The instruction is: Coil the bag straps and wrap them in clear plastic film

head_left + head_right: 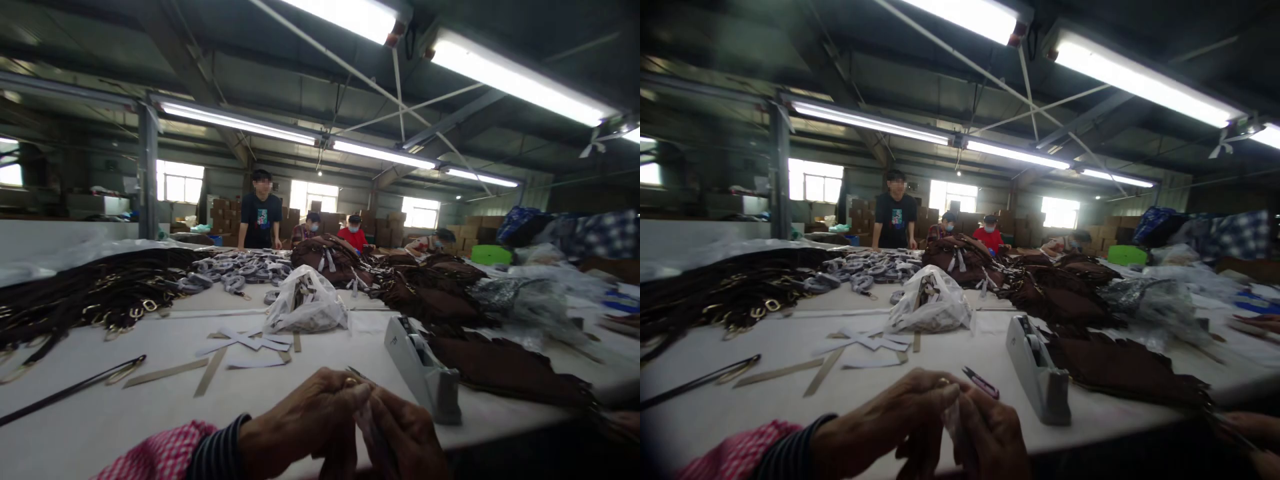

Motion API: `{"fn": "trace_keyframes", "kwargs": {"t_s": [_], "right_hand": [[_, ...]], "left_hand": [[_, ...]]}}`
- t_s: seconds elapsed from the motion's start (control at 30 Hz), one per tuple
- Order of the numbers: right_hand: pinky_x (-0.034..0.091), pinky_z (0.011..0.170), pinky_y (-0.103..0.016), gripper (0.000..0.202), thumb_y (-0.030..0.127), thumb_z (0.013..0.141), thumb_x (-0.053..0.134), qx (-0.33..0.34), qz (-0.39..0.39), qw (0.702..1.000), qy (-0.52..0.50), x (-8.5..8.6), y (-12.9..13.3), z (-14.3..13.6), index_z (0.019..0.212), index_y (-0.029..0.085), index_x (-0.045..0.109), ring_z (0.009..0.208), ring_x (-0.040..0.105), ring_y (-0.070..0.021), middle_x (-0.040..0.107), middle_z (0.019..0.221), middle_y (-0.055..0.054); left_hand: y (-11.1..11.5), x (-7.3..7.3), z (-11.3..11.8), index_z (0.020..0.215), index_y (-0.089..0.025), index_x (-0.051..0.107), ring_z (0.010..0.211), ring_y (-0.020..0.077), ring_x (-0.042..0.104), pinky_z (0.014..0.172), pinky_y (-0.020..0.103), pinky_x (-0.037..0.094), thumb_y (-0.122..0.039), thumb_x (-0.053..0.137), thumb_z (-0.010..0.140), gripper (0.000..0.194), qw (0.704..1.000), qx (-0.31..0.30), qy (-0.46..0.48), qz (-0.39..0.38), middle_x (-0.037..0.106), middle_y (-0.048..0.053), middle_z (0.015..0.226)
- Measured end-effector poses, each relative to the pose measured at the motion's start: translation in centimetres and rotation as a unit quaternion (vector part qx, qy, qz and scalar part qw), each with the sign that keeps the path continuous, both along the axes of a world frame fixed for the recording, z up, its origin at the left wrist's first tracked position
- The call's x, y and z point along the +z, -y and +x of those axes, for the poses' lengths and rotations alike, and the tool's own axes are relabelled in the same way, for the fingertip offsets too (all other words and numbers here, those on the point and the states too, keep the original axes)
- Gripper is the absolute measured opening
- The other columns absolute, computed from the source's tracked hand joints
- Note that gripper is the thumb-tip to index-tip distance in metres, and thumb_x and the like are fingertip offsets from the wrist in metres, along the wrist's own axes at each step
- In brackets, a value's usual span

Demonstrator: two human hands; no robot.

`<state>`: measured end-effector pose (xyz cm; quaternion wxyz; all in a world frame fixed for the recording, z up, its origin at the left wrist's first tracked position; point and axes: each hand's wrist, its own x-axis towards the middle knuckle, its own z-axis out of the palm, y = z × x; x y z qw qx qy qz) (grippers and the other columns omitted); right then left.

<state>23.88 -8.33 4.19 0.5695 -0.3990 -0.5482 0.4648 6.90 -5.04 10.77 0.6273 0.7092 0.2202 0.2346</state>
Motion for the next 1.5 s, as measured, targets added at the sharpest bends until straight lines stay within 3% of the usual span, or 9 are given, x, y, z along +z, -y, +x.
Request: {"fn": "trace_keyframes", "kwargs": {"t_s": [0.13, 0.3, 0.4, 0.67, 0.87, 1.03, 1.17, 1.33, 1.5], "right_hand": [[0.028, 0.046, -0.021, 0.049, 0.061, 0.092, 0.066, -0.052, 0.070, 0.995, 0.045, 1.8, -0.9, 0.4, 0.072, 0.017, 0.057, 0.049, 0.038, -0.0080, 0.047, 0.055, 0.004], [0.042, 0.054, -0.022, 0.033, 0.053, 0.098, 0.062, -0.186, 0.152, 0.965, 0.101, 3.2, -1.6, 0.6, 0.104, 0.022, 0.052, 0.056, 0.054, -0.0125, 0.063, 0.063, 0.004], [0.041, 0.051, -0.020, 0.033, 0.053, 0.099, 0.061, -0.154, 0.146, 0.975, 0.063, 3.4, -1.9, 0.6, 0.104, 0.022, 0.050, 0.053, 0.053, -0.0112, 0.062, 0.062, 0.005], [0.035, 0.044, -0.019, 0.047, 0.058, 0.100, 0.057, 0.114, -0.033, 0.993, -0.013, 0.5, -1.4, 3.6, 0.089, 0.013, 0.066, 0.044, 0.049, -0.0083, 0.063, 0.060, -0.002], [0.023, 0.040, -0.019, 0.049, 0.058, 0.092, 0.070, 0.032, 0.002, 0.999, 0.030, 0.4, -1.2, 4.0, 0.073, 0.013, 0.065, 0.040, 0.035, -0.0042, 0.051, 0.049, 0.004], [0.020, 0.039, -0.021, 0.060, 0.070, 0.091, 0.063, 0.044, -0.006, 0.996, 0.074, -0.1, -1.6, 4.0, 0.064, 0.016, 0.056, 0.037, 0.033, -0.0038, 0.051, 0.048, 0.003], [0.020, 0.039, -0.021, 0.062, 0.074, 0.090, 0.060, 0.050, -0.015, 0.995, 0.090, 0.0, -2.3, 3.9, 0.066, 0.017, 0.055, 0.037, 0.033, -0.0041, 0.051, 0.049, 0.003], [0.017, 0.041, -0.024, 0.061, 0.074, 0.091, 0.059, 0.040, 0.004, 0.991, 0.130, 1.2, -2.4, 3.4, 0.064, 0.018, 0.052, 0.040, 0.029, -0.0056, 0.045, 0.048, 0.004], [0.024, 0.052, -0.028, 0.062, 0.071, 0.094, 0.056, -0.042, 0.074, 0.972, 0.219, 2.0, -1.1, 3.8, 0.059, 0.020, 0.045, 0.052, 0.034, -0.0105, 0.038, 0.052, 0.004]], "left_hand": [[-0.9, 1.2, 0.2, 0.106, -0.011, 0.071, 0.043, 0.0093, 0.058, 0.037, 0.016, 0.029, -0.057, 0.060, 0.095, 0.049, 0.998, 0.052, 0.010, 0.038, 0.072, 0.006, 0.071], [-2.0, 1.5, 0.8, 0.105, -0.013, 0.069, 0.053, 0.0133, 0.068, 0.042, 0.017, 0.037, -0.055, 0.072, 0.088, 0.045, 0.996, 0.087, 0.005, 0.016, 0.074, 0.005, 0.078], [-2.1, 1.4, 1.4, 0.091, -0.013, 0.066, 0.052, 0.0123, 0.066, 0.044, 0.018, 0.038, -0.049, 0.075, 0.086, 0.038, 0.993, 0.107, 0.035, 0.039, 0.073, 0.004, 0.072], [-3.8, 2.8, -0.1, 0.082, -0.013, 0.065, 0.058, 0.0135, 0.068, 0.047, 0.018, 0.041, -0.044, 0.077, 0.084, 0.033, 0.991, 0.104, 0.024, 0.082, 0.072, 0.003, 0.073], [-4.8, 4.0, -1.2, 0.099, -0.014, 0.066, 0.054, 0.0115, 0.066, 0.043, 0.016, 0.039, -0.045, 0.082, 0.081, 0.039, 0.994, 0.074, -0.063, 0.048, 0.075, 0.004, 0.078], [-5.0, 2.0, -1.0, 0.090, -0.014, 0.067, 0.038, 0.0052, 0.043, 0.037, 0.015, 0.032, -0.040, 0.070, 0.089, 0.026, 0.993, 0.041, -0.074, 0.083, 0.062, -0.003, 0.054], [-4.4, 0.8, -0.2, 0.083, -0.015, 0.063, 0.037, 0.0062, 0.045, 0.036, 0.015, 0.034, -0.038, 0.067, 0.089, 0.023, 0.990, 0.083, -0.054, 0.101, 0.061, -0.003, 0.053], [-3.3, 1.7, 0.4, 0.080, -0.017, 0.062, 0.037, 0.0081, 0.047, 0.035, 0.016, 0.036, -0.040, 0.068, 0.087, 0.025, 0.987, 0.104, -0.044, 0.113, 0.060, -0.003, 0.052], [-4.3, 1.8, -1.8, 0.070, -0.014, 0.069, 0.044, 0.0120, 0.054, 0.044, 0.023, 0.043, -0.039, 0.075, 0.077, 0.026, 0.992, 0.108, -0.022, 0.068, 0.064, 0.001, 0.057]]}}
